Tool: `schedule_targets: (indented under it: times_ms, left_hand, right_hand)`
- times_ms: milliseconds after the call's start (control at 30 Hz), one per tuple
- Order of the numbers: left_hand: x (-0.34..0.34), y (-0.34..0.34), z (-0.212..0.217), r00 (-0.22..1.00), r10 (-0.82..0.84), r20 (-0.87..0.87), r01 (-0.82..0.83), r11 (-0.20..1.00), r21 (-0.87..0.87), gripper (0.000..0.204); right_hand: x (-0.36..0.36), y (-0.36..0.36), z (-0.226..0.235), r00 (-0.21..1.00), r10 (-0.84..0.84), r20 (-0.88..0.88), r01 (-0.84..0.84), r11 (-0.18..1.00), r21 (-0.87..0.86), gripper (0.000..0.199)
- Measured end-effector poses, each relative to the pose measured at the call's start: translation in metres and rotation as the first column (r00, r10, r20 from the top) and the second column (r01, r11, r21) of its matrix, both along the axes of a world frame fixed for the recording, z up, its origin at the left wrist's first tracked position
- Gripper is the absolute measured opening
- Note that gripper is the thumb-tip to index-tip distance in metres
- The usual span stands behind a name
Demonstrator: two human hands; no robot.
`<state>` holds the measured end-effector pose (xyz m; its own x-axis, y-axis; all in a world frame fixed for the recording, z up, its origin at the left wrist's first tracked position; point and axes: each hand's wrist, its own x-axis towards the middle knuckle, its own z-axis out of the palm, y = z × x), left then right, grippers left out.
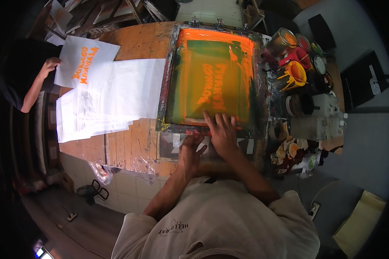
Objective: The person performs screen printing on white bags, applying orange ink with a squeegee across a screen frame, lifting the frame to reveal the print, and then placing the bag to the side while preparing the next one.
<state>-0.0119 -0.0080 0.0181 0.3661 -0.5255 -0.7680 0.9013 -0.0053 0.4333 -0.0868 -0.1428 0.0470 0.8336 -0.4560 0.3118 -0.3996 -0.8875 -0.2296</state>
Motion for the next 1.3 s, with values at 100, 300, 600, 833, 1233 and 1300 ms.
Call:
schedule_targets:
  times_ms: [100, 300, 600, 833, 1233, 1300]
  left_hand:
    - [0.003, 0.002, -0.019, 0.999, 0.025, -0.028, -0.025, 1.0, -0.002, 0.03]
    - [0.002, -0.003, -0.03, 0.999, 0.032, -0.019, -0.032, 0.999, 0.011, 0.032]
    - [-0.001, -0.006, -0.024, 0.999, 0.037, -0.03, -0.037, 0.999, 0.028, 0.037]
    - [-0.004, -0.007, -0.014, 0.995, 0.092, -0.039, -0.09, 0.994, 0.068, 0.028]
    - [-0.001, -0.004, -0.005, 0.994, 0.079, -0.07, -0.078, 0.997, 0.016, 0.02]
    - [-0.002, -0.003, -0.006, 0.996, 0.072, -0.058, -0.073, 0.997, -0.029, 0.019]
  right_hand:
    - [0.008, -0.015, -0.008, 0.993, -0.013, -0.115, 0.01, 1.0, -0.02, 0.061]
    - [0.008, -0.024, -0.039, 0.997, -0.022, -0.077, 0.018, 0.998, -0.053, 0.065]
    - [0.04, -0.068, -0.046, 0.999, -0.019, -0.029, 0.017, 0.998, -0.057, 0.072]
    - [0.124, -0.185, -0.063, 1.0, -0.019, 0.022, 0.021, 0.993, -0.114, 0.061]
    - [0.135, -0.231, -0.013, 0.944, 0.147, -0.295, -0.01, 0.907, 0.421, 0.075]
    - [0.099, -0.184, 0.001, 0.96, 0.156, -0.234, -0.027, 0.879, 0.476, 0.074]
